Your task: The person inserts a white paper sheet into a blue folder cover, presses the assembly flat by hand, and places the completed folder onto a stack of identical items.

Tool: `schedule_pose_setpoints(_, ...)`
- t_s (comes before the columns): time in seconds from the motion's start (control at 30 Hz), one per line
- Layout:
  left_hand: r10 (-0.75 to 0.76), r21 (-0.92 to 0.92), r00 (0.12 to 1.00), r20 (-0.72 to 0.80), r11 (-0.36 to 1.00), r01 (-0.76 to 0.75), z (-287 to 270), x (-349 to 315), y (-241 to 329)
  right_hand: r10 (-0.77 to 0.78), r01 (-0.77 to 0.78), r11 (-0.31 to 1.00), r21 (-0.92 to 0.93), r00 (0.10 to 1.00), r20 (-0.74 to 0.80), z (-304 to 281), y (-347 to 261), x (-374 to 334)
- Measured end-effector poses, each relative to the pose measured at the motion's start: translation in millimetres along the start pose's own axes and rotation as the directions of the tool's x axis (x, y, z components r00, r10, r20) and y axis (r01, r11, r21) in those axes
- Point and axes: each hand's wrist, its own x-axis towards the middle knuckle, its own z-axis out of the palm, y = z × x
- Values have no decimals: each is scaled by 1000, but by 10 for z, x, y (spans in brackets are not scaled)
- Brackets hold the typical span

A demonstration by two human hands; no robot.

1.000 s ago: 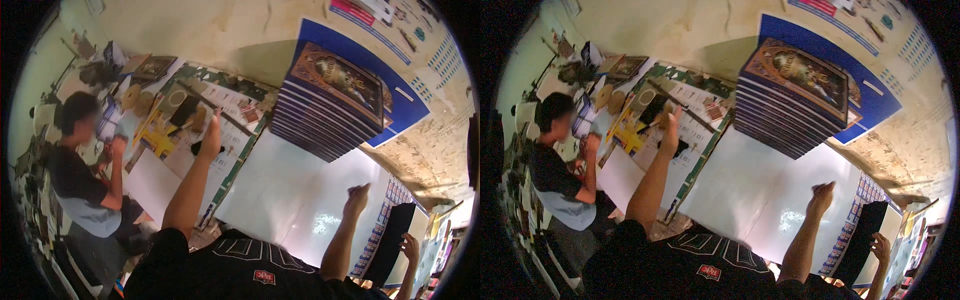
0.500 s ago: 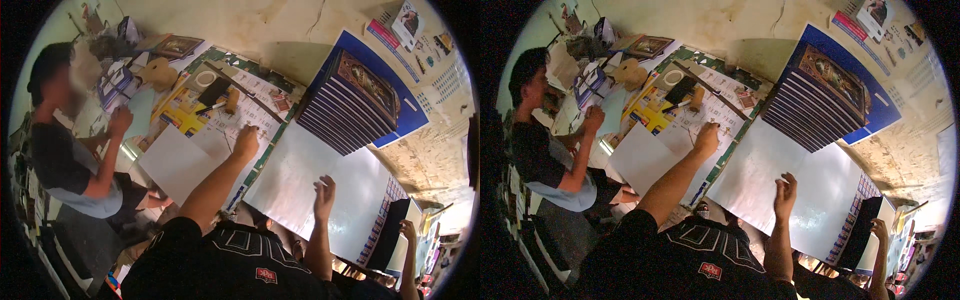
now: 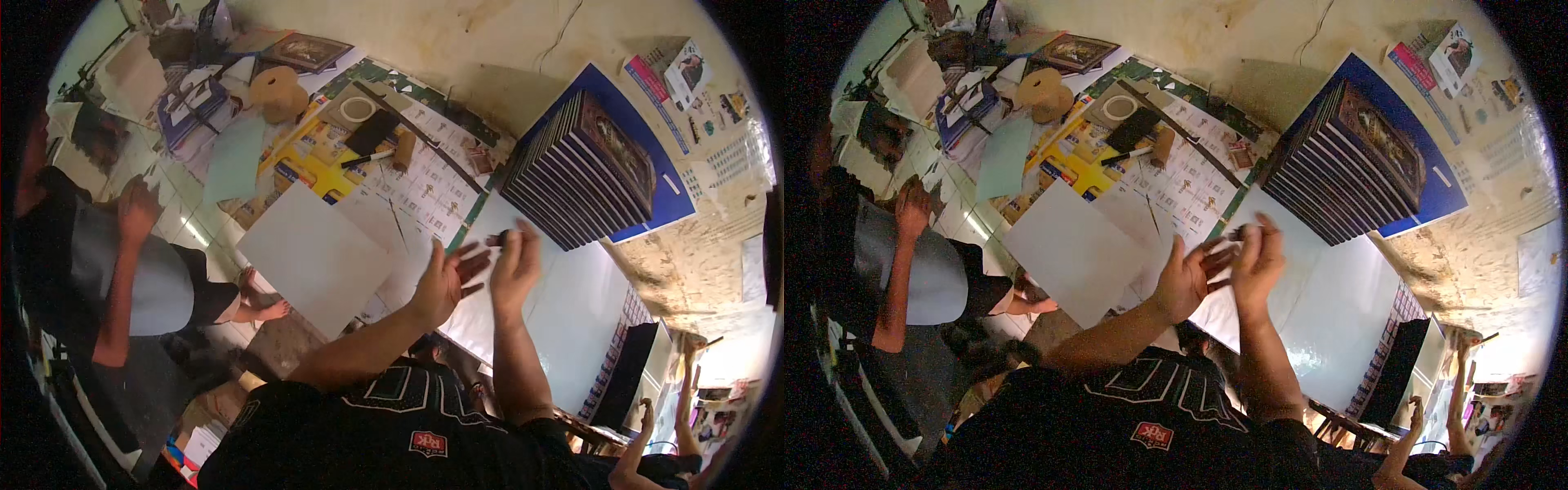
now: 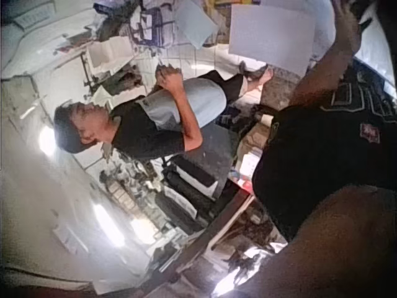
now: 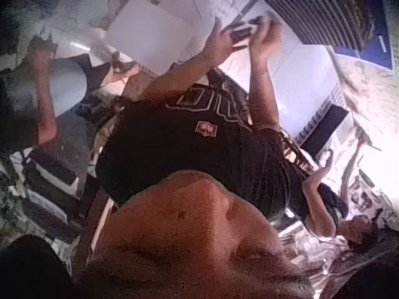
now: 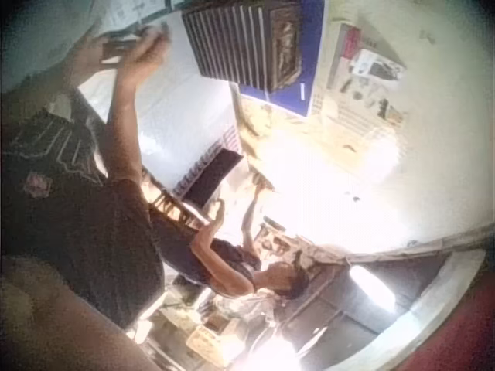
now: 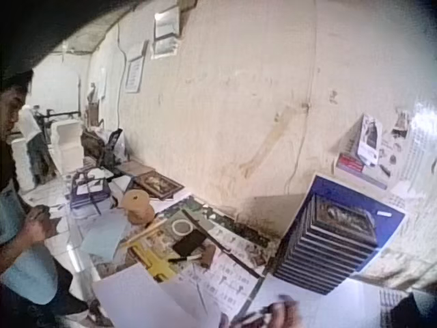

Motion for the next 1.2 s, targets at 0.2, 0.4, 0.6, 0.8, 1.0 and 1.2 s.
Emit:
schedule_pose_setpoints(0.2,93,-105,983,157,991,-77,-265,183,268,-260,439,891,-112,697,668,371,-516,-463)
schedule_pose_setpoints(0.4,-1,-259,950,313,962,87,-300,301,-1,-421,676,662,-322,692,587,82,161,-253)
schedule_pose_setpoints(0.6,10,180,995,103,983,-29,243,369,-263,-210,424,597,-681,902,377,-491,530,112)
schedule_pose_setpoints(0.8,440,710,898,34,622,-331,457,1465,-178,-327,314,737,-599,941,91,-1300,846,832)
schedule_pose_setpoints(1.0,683,921,641,350,-127,-368,1481,3091,691,-253,382,390,-838,919,301,-2128,489,2502)
schedule_pose_setpoints(1.2,7,809,837,548,-260,-527,1743,3498,812,-141,329,257,-909,943,302,-2163,733,2687)
